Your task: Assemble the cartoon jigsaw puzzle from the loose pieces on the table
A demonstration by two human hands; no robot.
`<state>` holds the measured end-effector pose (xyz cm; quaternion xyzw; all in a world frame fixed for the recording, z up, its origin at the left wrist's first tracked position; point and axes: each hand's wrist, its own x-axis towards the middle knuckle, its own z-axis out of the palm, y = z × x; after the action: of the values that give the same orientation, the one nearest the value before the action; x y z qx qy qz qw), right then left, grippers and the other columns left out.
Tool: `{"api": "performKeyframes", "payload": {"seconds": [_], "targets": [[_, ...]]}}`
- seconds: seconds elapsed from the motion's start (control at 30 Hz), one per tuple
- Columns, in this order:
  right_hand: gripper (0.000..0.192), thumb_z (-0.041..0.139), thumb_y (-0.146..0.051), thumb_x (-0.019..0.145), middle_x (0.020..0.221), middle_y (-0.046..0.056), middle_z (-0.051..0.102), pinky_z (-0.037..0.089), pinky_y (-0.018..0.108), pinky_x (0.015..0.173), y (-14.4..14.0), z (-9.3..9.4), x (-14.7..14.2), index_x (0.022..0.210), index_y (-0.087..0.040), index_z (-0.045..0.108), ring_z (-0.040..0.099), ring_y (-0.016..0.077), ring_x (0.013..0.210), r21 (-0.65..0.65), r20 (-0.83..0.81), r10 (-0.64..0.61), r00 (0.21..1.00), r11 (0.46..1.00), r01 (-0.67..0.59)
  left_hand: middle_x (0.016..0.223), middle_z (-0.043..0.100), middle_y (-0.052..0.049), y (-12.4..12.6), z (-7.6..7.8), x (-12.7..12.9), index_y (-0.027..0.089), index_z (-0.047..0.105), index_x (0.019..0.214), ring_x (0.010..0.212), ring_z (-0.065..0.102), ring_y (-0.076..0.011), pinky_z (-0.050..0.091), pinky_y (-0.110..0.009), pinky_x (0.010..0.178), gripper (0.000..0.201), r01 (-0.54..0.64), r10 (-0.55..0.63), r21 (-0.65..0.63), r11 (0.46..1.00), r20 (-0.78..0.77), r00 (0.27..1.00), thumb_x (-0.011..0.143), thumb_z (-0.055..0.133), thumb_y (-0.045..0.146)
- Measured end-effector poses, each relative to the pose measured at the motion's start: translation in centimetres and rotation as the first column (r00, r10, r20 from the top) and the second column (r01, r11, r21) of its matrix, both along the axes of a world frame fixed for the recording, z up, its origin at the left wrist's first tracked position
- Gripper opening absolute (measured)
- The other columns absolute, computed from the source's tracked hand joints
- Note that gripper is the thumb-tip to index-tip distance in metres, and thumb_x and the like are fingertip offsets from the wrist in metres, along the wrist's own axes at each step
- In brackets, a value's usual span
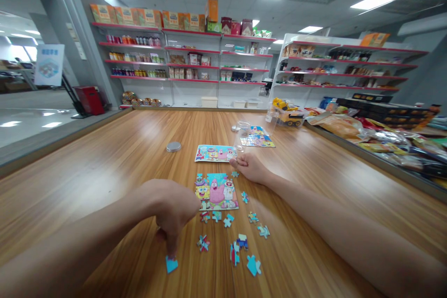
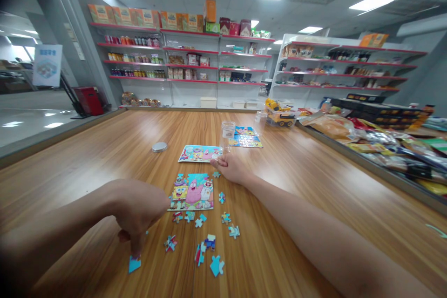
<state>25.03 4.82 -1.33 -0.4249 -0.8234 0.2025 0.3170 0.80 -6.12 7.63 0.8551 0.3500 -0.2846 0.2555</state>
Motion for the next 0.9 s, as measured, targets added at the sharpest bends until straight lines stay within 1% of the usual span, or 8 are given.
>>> {"api": "performKeyframes", "payload": {"seconds": [0.17,0.33,0.4,0.43,0.5,0.6,0.8,0.9], "targets": [[0.054,0.045,-0.053,0.089,0.052,-0.006,0.021,0.017,0.027,0.048,-0.1,0.2,-0.1,0.056,-0.020,0.020,0.021,0.0084,0.049,0.025,0.004,0.012,1.000,1.000,-0.013,0.035,0.050,0.000,0.4,0.7,0.1,0.018,0.046,0.030,0.031,0.043,-0.0133,0.030,-0.025,0.036,0.047,-0.046,0.040,0.061,0.997,0.090,0.995,0.067,0.074,0.022],[0.053,0.044,-0.053,0.090,0.053,-0.006,0.021,0.017,0.027,0.049,0.1,-0.1,0.1,0.056,-0.019,0.021,0.021,0.0085,0.050,0.032,0.022,0.015,1.000,0.999,-0.016,0.044,0.056,0.001,-1.6,2.5,0.5,0.019,0.066,0.049,0.035,0.038,-0.0104,0.028,-0.024,0.039,0.021,0.057,-0.094,0.236,0.970,0.150,0.984,0.059,0.084,0.024],[0.054,0.044,-0.054,0.090,0.053,-0.006,0.021,0.017,0.027,0.049,0.1,-0.2,0.1,0.056,-0.019,0.021,0.022,0.0085,0.050,0.031,0.027,0.010,1.000,0.999,-0.011,0.054,0.063,-0.002,-2.9,2.5,1.0,0.019,0.072,0.063,0.040,0.043,-0.0118,0.028,-0.024,0.041,0.019,0.074,-0.094,0.329,0.941,0.045,0.995,0.051,0.087,0.020],[0.054,0.044,-0.055,0.090,0.054,-0.006,0.021,0.017,0.027,0.049,0.1,-0.2,0.1,0.057,-0.020,0.021,0.022,0.0085,0.050,0.028,0.028,0.009,1.000,1.000,-0.010,0.058,0.066,-0.004,-3.5,2.3,1.2,0.019,0.074,0.069,0.043,0.047,-0.0130,0.030,-0.024,0.041,0.020,0.077,-0.087,0.343,0.936,0.013,0.996,0.053,0.086,0.018],[0.054,0.045,-0.056,0.089,0.054,-0.006,0.021,0.018,0.027,0.049,0.1,-0.2,0.1,0.057,-0.020,0.021,0.022,0.0084,0.050,0.024,0.028,0.003,1.000,1.000,-0.003,0.064,0.068,-0.005,-4.3,1.6,1.5,0.020,0.074,0.075,0.049,0.054,-0.0146,0.037,-0.023,0.046,0.018,0.067,-0.105,0.361,0.930,0.087,0.991,0.061,0.078,0.010],[0.055,0.045,-0.056,0.089,0.053,-0.006,0.021,0.018,0.027,0.049,0.1,-0.2,0.1,0.056,-0.019,0.021,0.021,0.0083,0.049,0.029,0.018,0.004,1.000,1.000,-0.005,0.060,0.066,-0.002,-4.2,0.6,1.6,0.020,0.073,0.071,0.052,0.057,-0.0144,0.044,-0.023,0.052,0.017,0.040,-0.130,0.365,0.930,0.227,0.965,0.060,0.074,0.007],[0.055,0.046,-0.055,0.088,0.053,-0.006,0.020,0.017,0.027,0.048,0.0,-0.1,0.0,0.055,-0.019,0.020,0.020,0.0085,0.049,0.021,0.010,0.010,1.000,1.000,-0.011,0.047,0.059,-0.003,-3.3,1.0,1.4,0.020,0.072,0.060,0.040,0.046,-0.0148,0.042,-0.029,0.047,0.013,0.144,-0.156,0.340,0.929,0.009,0.988,0.055,0.085,0.020],[0.054,0.047,-0.054,0.088,0.053,-0.006,0.020,0.017,0.027,0.048,-0.1,0.0,0.0,0.056,-0.020,0.019,0.020,0.0086,0.050,0.017,-0.006,0.012,1.000,1.000,-0.012,0.040,0.052,0.000,-3.2,1.3,1.4,0.021,0.071,0.055,0.034,0.035,-0.0120,0.038,-0.029,0.044,0.015,0.180,-0.180,0.305,0.935,-0.030,0.983,0.055,0.085,0.025]]}}
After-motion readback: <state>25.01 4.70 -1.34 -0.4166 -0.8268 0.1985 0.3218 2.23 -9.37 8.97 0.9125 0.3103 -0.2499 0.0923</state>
